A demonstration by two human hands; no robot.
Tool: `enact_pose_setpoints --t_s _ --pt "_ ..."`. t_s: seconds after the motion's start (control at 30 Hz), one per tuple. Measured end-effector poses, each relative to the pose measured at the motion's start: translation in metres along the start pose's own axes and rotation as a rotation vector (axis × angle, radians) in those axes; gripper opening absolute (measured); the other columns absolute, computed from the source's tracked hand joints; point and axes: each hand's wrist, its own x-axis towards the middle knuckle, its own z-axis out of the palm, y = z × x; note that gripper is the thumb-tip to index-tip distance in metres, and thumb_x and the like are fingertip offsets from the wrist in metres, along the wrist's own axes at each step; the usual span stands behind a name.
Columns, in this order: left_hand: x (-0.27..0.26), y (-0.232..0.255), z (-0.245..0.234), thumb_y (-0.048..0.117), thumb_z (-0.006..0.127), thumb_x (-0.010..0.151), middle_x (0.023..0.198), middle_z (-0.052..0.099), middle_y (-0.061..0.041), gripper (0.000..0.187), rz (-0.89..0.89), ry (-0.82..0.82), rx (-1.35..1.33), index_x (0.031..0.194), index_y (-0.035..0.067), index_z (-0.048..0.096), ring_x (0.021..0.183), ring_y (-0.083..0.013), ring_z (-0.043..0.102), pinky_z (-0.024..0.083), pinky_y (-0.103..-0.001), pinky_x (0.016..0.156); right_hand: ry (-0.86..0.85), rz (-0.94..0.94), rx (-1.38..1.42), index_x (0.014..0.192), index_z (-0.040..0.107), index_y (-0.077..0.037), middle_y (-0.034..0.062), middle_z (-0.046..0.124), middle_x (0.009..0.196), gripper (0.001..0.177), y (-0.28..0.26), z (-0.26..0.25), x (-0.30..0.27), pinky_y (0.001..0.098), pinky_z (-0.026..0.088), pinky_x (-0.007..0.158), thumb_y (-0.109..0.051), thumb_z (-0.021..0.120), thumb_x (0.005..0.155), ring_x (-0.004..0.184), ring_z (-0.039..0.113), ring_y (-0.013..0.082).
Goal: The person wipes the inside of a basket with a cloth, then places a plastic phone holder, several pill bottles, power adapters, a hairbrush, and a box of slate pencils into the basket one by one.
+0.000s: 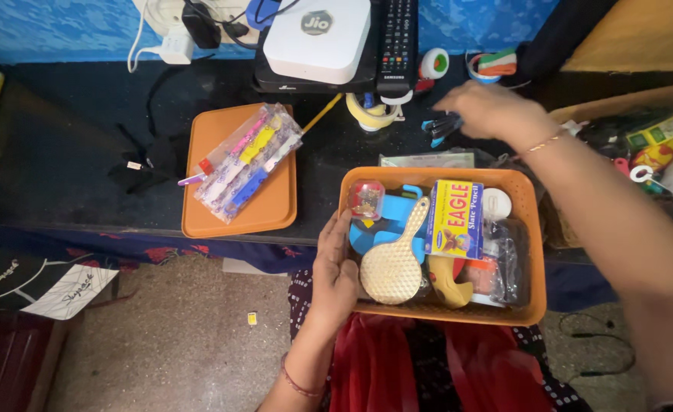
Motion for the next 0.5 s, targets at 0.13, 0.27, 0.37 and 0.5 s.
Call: enact_pose_setpoints --t_s 0.13,0.27,0.37,0.5 --pt "0.000 -0.001 -0.002 -0.020 0.029 0.068 0.164 0.024 -0.021 0.086 0.000 -0.002 -0.004 0.153 -0.008 0.039 0.157 -0.0317 0.028 0.024 -0.039 0.128 -0.033 -0.083 -0.211 0.126 0.071 -0.017 0.0056 0.070 0.122 0.056 -0.019 0.021 0.011 0.0458 0.055 0.093 -0.002 0.074 0.072 0.119 0.063 0.0304" --pt "-0.002 -0.003 -0.002 -0.022 0.030 0.069 0.165 0.023 -0.022 0.087 -0.020 -0.001 0.046 0.153 -0.006 0.040 0.157 -0.0322 0.028 0.025 -0.039 0.127 -0.122 -0.036 -0.189 0.113 0.073 -0.013 0.0094 0.072 0.116 0.041 -0.021 0.010 0.002 0.0425 0.057 0.097 -0.009 0.077 0.072 0.118 0.066 0.0302" --pt "0.001 -0.004 -0.003 -0.022 0.028 0.069 0.168 0.017 -0.022 0.087 -0.034 -0.003 -0.033 0.154 -0.005 0.038 0.158 -0.0321 0.027 0.025 -0.040 0.127 -0.118 0.067 -0.048 0.109 0.070 -0.008 0.0147 0.069 0.114 0.036 -0.023 -0.008 -0.006 0.0479 0.056 0.090 -0.011 0.078 0.074 0.107 0.067 0.0365" --pt "0.002 -0.002 -0.003 -0.021 0.028 0.068 0.168 0.016 -0.023 0.088 -0.013 -0.019 -0.040 0.154 -0.004 0.038 0.158 -0.0324 0.024 0.023 -0.039 0.128 0.127 -0.012 0.196 0.117 0.064 -0.002 0.0176 0.070 0.105 0.042 -0.016 -0.037 -0.029 0.0481 0.055 0.087 -0.008 0.077 0.077 0.102 0.068 0.0380"
